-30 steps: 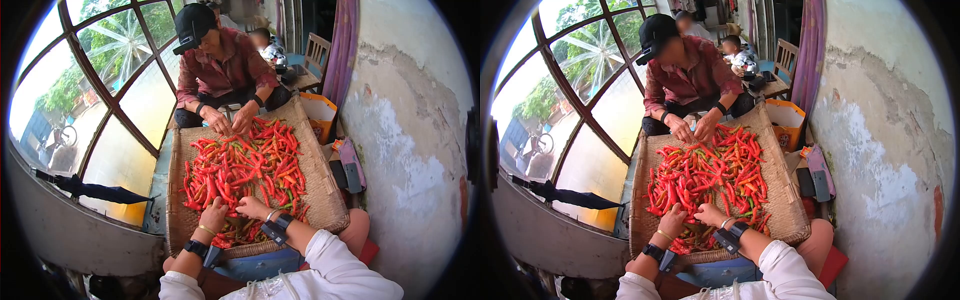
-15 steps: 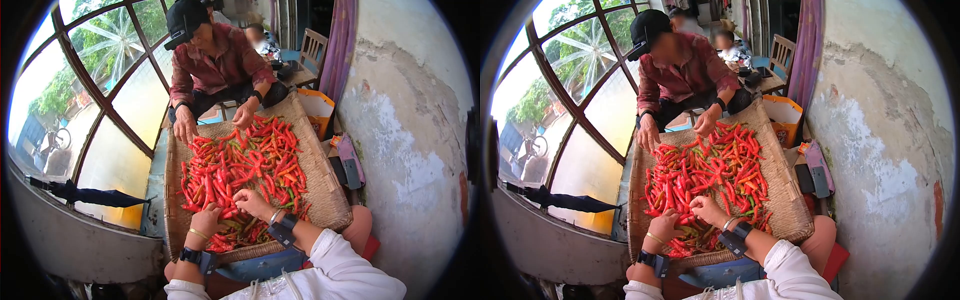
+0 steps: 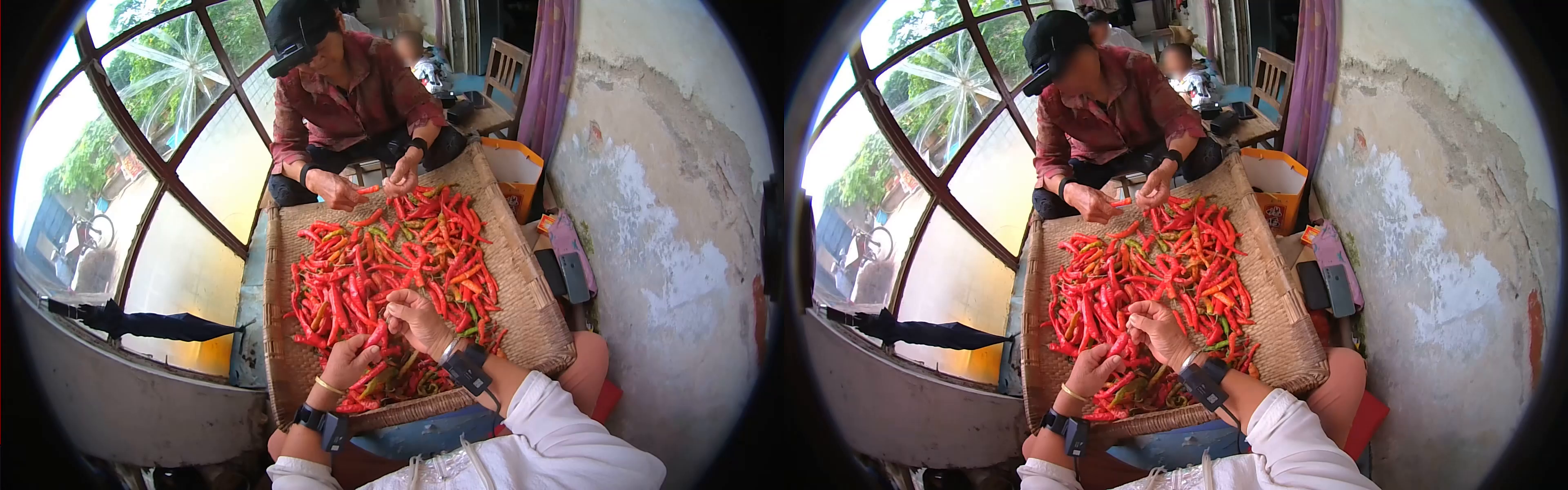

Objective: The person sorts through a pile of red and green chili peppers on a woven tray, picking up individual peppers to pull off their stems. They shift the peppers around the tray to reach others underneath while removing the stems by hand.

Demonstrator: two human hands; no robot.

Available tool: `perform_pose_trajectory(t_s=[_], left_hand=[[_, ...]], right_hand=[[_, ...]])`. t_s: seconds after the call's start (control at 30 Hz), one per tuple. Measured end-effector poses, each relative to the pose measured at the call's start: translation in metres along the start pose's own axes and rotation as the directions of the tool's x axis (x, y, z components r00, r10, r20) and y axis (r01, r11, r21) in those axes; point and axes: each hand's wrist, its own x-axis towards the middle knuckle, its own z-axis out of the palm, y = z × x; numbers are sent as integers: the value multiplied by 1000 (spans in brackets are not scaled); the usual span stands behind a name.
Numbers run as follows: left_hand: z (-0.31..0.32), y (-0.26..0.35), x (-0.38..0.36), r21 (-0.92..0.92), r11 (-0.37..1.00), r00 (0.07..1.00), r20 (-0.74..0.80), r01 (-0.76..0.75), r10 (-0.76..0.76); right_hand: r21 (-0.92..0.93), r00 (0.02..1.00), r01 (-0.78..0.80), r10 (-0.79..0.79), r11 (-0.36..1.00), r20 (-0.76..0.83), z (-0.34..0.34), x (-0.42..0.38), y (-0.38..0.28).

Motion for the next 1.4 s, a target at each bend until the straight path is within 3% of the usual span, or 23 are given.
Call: perform_pose_trajectory(t_s=[0.1,0.13,0.17,0.2,0.23,0.27,0.3,0.33,0.4,0.53,0.63,0.7,0.77,0.8,0.83,0.9,1.07,1.13,1.27,1.33,1.37,1.4], left_hand=[[-1,3,1,-94,993,997,-10,73,-75],[-1,3,2,-96,993,997,-9,71,-73],[-3,2,2,32,997,998,-3,64,-64],[-4,2,1,160,986,998,5,56,-57],[-4,-1,1,160,986,998,4,56,-58],[-5,-5,2,322,947,1000,-4,4,-2],[-5,-4,3,476,878,999,-3,-46,54],[-5,-1,3,476,878,999,-2,-47,54],[-4,8,3,743,669,973,-146,-10,177],[-7,0,2,775,632,982,-120,1,145],[-7,-4,3,844,537,991,-53,-22,124],[-5,-1,4,845,534,988,-83,-2,134],[-5,-1,3,844,535,984,-115,25,135],[-7,-2,3,840,542,986,-72,-21,148],[-8,-4,2,833,549,987,-27,-65,157],[-7,0,2,828,555,989,-1,-82,148],[-2,-1,5,797,596,994,40,-95,105],[-3,-8,6,840,532,992,66,-112,105],[-2,0,6,818,569,995,36,-86,97],[3,14,9,819,573,974,-148,22,174],[3,12,10,819,574,976,-143,23,166],[2,9,11,807,587,960,-111,-63,257]], right_hand=[[94,992,-104,111,990,-67,7,-6,-1],[21,980,-192,192,981,-52,6,-7,4],[19,980,-191,192,981,-52,4,-6,6],[-185,962,-272,274,944,-12,2,-5,9],[-384,932,-330,361,862,10,1,-4,11],[-466,946,-294,324,834,-17,4,-5,10],[-467,946,-294,324,834,-16,3,-3,7],[-475,951,-297,302,828,-67,1,-1,1],[-461,969,-239,184,854,-162,-10,4,-10],[-28,961,92,-96,995,-259,-28,16,-21],[-130,935,-135,83,982,-344,-39,14,-7],[-501,937,-290,135,816,-323,-26,9,2],[-857,989,-120,131,501,-62,-37,14,22],[-977,998,28,53,214,40,-31,10,24],[-995,997,54,58,84,59,-21,5,22],[-958,944,268,-171,-102,282,-26,1,35],[-986,978,159,-127,-44,163,-21,8,31],[-991,985,134,-112,-4,134,-20,8,33],[-977,975,201,-85,-77,207,-15,8,34],[-978,978,193,-67,-74,198,-9,4,30],[-971,972,221,-54,-93,227,-6,2,27],[-961,966,251,-38,-113,257,-2,0,23]])
